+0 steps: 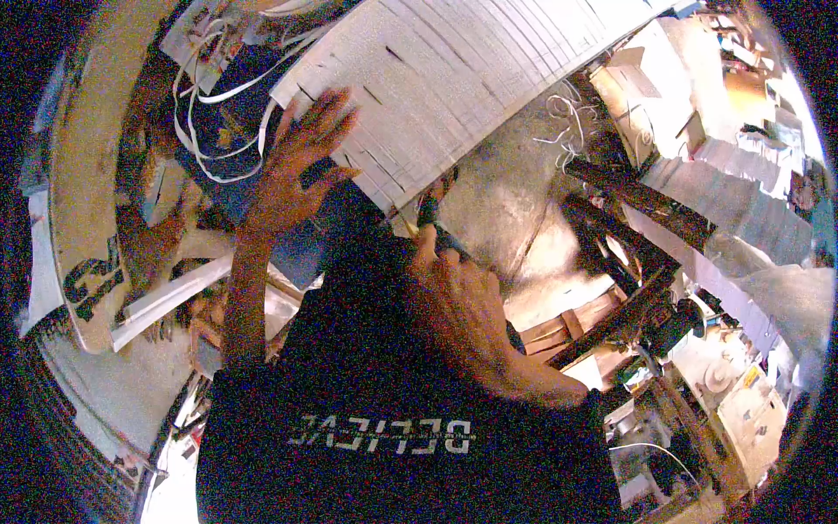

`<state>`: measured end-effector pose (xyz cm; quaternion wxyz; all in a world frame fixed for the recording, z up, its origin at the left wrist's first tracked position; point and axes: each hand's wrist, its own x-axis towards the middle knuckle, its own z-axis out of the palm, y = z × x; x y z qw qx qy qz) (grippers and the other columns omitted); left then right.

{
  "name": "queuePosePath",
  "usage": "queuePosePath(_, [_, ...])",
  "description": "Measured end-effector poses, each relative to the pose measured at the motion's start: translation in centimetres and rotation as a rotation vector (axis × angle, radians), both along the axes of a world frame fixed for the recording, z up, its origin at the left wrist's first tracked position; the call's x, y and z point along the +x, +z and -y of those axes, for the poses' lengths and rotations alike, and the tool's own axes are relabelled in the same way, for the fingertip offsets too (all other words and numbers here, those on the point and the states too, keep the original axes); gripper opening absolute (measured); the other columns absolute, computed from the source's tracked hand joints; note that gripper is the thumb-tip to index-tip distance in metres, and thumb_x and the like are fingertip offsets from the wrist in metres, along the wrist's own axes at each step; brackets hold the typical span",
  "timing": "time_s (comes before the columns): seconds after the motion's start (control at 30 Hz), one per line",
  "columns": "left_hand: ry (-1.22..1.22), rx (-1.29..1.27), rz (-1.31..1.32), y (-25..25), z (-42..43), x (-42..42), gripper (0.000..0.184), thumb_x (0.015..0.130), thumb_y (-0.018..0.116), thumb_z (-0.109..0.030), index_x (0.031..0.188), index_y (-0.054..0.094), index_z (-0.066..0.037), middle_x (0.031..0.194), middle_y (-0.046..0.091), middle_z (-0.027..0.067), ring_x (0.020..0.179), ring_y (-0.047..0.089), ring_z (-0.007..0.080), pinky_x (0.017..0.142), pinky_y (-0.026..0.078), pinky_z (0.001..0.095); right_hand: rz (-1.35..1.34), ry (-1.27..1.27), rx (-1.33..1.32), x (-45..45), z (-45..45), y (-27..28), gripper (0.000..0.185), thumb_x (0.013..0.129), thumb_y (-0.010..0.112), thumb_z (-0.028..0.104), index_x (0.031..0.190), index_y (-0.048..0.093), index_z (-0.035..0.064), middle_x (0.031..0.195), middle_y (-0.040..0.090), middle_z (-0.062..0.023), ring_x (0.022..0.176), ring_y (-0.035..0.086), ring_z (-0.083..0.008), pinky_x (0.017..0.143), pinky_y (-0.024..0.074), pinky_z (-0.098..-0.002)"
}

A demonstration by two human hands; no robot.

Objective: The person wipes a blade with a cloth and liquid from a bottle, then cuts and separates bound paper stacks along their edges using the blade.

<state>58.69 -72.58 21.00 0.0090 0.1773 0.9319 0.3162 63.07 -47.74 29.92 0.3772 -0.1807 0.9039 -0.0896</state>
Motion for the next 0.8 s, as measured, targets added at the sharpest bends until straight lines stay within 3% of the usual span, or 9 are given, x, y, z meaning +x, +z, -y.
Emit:
queuePosePath(0.03, [-0.002,0.0,-0.006,0.1,0.0,0.2,0.064,0.089,0.071,-0.028,0.149,0.05,-0.015,0.159,0.041,0.0052,0.15,0.033,0.0221,0.126,0.012,0.0469,0.175,-0.087,0.069,-0.2,-0.5,0.6,0.024,0.1,0.047,0.016,0.112,0.056,-0.0027,0.085,0.07,-0.0237,0.073,0.072,-0.0404,0.062,0.0588,-0.0503])
queuePosePath(0.2, [0.007,-0.051,0.012,2.2,-0.4,0.0,0.061,0.089,0.073,-0.026,0.146,0.053,-0.014,0.156,0.045,0.0108,0.147,0.038,0.0252,0.124,0.018,0.0464,0.02,-0.2,0.182,2.2,-13.4,-6.3,0.022,0.097,0.055,0.021,0.1,0.066,0.0028,0.08,0.071,-0.0224,0.072,0.071,-0.0411,0.064,0.0574,-0.0524])
queuePosePath(0.23, [0.016,-0.063,-0.044,3.1,-0.7,-0.1,0.061,0.089,0.073,-0.026,0.146,0.053,-0.014,0.156,0.045,0.0108,0.147,0.038,0.0252,0.124,0.018,0.0464,-0.087,-0.229,0.184,2.6,-16.5,-8.7,0.02,0.095,0.057,0.018,0.101,0.067,0.0024,0.08,0.071,-0.0206,0.072,0.071,-0.0394,0.063,0.056,-0.0528])
queuePosePath(0.27, [0.036,-0.021,-0.02,3.8,-1.1,-0.2,0.058,0.089,0.072,-0.031,0.142,0.057,-0.014,0.151,0.051,0.0112,0.142,0.044,0.0281,0.121,0.025,0.048,-0.526,-0.055,-0.009,5.6,-22.1,-14.5,0.018,0.091,0.061,0.02,0.095,0.07,0.0048,0.08,0.071,-0.0186,0.074,0.071,-0.0376,0.061,0.0552,-0.0511])
queuePosePath(0.33, [0.059,0.011,-0.046,6.9,-2.3,-0.4,0.055,0.089,0.071,-0.036,0.138,0.061,-0.014,0.146,0.056,0.0116,0.137,0.051,0.031,0.118,0.032,0.0496,-0.282,-0.348,0.022,5.0,-25.5,-16.5,0.018,0.092,0.061,0.02,0.096,0.07,0.005,0.08,0.071,-0.0182,0.074,0.07,-0.0373,0.061,0.0549,-0.0506])
queuePosePath(0.43, [0.056,0.335,-0.1,17.9,-6.1,-0.2,0.045,0.091,0.07,-0.029,0.131,0.063,-0.009,0.13,0.065,0.0129,0.128,0.056,0.0258,0.11,0.041,0.0411,-0.087,-0.587,0.059,6.0,-29.1,-18.4,0.019,0.092,0.061,0.021,0.097,0.07,0.0051,0.08,0.07,-0.0175,0.075,0.07,-0.0367,0.062,0.0544,-0.0499])
queuePosePath(0.6, [-0.5,0.227,-0.522,27.0,-9.0,7.2,0.022,0.095,0.064,-0.021,0.11,0.071,-0.006,0.11,0.072,0.0092,0.102,0.067,0.0224,0.088,0.053,0.0355,-0.023,-0.692,0.041,5.9,-33.3,-21.4,0.019,0.092,0.061,0.022,0.099,0.069,0.0055,0.081,0.07,-0.0164,0.076,0.07,-0.0358,0.063,0.0535,-0.0487])
queuePosePath(0.67, [-0.505,0.174,-0.638,28.2,-10.8,7.4,0.019,0.096,0.061,-0.018,0.102,0.073,-0.005,0.101,0.075,0.0078,0.092,0.072,0.021,0.079,0.058,0.0332,-0.034,-0.703,0.019,4.6,-34.2,-22.0,0.02,0.092,0.061,0.022,0.1,0.069,0.0056,0.082,0.07,-0.016,0.076,0.07,-0.0354,0.064,0.0532,-0.0483])
queuePosePath(0.8, [-0.202,0.447,-0.854,30.6,-17.5,0.9,0.015,0.094,0.066,-0.01,0.102,0.077,-0.005,0.097,0.077,0.0058,0.092,0.073,0.0156,0.077,0.061,0.0225,-0.114,-0.687,-0.051,0.2,-36.1,-22.6,0.021,0.093,0.062,0.023,0.102,0.068,0.0058,0.082,0.069,-0.0151,0.077,0.069,-0.0346,0.065,0.0525,-0.0473])
